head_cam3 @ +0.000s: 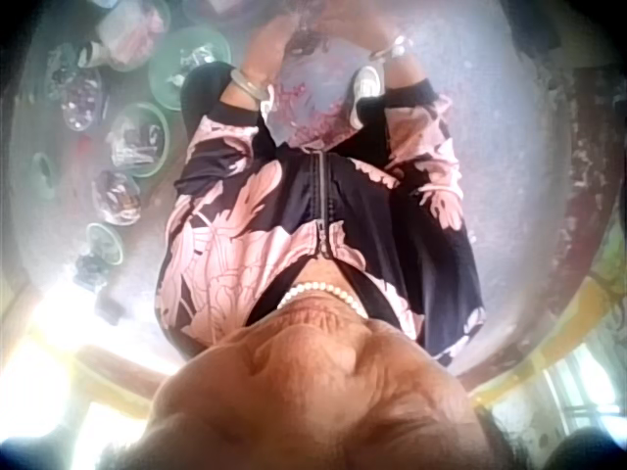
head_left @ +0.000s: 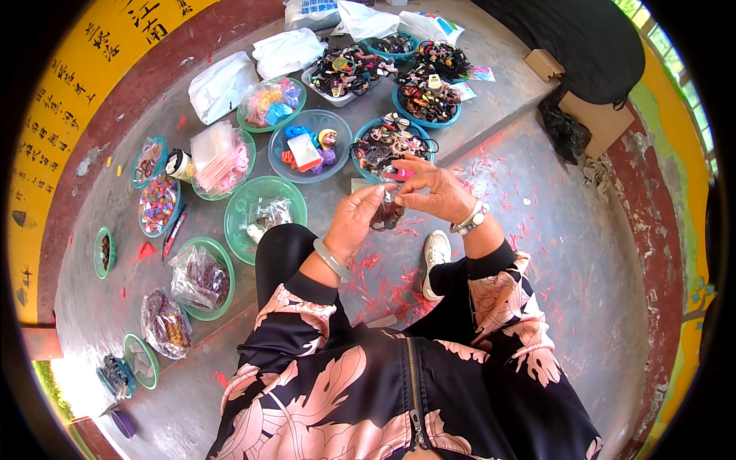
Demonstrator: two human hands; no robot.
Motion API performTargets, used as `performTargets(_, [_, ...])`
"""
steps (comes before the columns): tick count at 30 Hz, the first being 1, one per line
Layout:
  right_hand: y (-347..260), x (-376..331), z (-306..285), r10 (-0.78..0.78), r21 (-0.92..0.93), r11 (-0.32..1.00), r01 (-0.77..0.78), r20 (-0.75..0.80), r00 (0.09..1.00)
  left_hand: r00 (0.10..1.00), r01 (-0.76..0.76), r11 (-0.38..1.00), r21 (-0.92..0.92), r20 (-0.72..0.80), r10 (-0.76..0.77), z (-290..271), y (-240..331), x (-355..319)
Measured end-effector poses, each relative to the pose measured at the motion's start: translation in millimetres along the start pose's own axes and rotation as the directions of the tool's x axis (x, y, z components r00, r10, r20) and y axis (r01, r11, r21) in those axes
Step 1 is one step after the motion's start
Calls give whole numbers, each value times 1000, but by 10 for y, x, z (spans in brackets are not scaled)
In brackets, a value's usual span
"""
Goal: The person sits on the floor and packs small hair accessories into clear plastic bags. They pick up items from bowls, place them into bags, and seal them before setting them aside.
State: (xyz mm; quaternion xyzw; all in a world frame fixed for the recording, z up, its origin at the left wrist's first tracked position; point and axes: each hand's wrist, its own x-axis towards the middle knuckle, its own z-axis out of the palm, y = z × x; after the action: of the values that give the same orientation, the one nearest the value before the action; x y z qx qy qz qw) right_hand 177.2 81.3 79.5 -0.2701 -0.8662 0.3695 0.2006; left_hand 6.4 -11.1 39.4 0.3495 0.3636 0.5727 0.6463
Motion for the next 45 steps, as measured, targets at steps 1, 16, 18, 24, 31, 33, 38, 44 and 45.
performTargets(1, [9, 0, 0, -19, -24, 1000, 19, 15, 1000, 1000, -5, 1000, 7, 5, 5, 0, -10, 8])
performTargets(16, [-16, 14, 27, 41, 118, 992, -41, -4, 999, 999, 38, 998, -52, 16, -37, -6, -4, -8])
performTargets(18, [8, 9, 60, -9, 17, 1000, 10, -38, 999, 999, 31, 997, -64, 14, -30, 0, -14, -4])
performTargets(24, [60, 19, 104, -54, -70, 996, 46, -108, 993, 999, 34, 996, -84, -10, -35, 36, -8, 7])
performTargets(31, [-6, 24, 129, -69, -68, 996, 62, -113, 991, 1000, 15, 998, -66, -20, -17, -31, -72, 48])
performTargets(33, [-13, 38, 156, -68, -48, 997, 61, -178, 982, 999, 6, 997, -72, -46, -10, -39, -87, 49])
performTargets(38, [-44, 67, 209, 286, 589, 799, -123, -192, 939, 989, -46, 990, -131, -149, 26, 11, -33, 43])
performTargets(44, [-52, 63, 256, 417, 760, 613, -218, -77, 906, 991, -81, 981, -178, -120, 60, 24, -28, 26])
performTargets(45, [-5, 68, 268, 437, 768, 600, -223, -81, 896, 990, -84, 980, -183, -130, 61, 41, -26, 24])
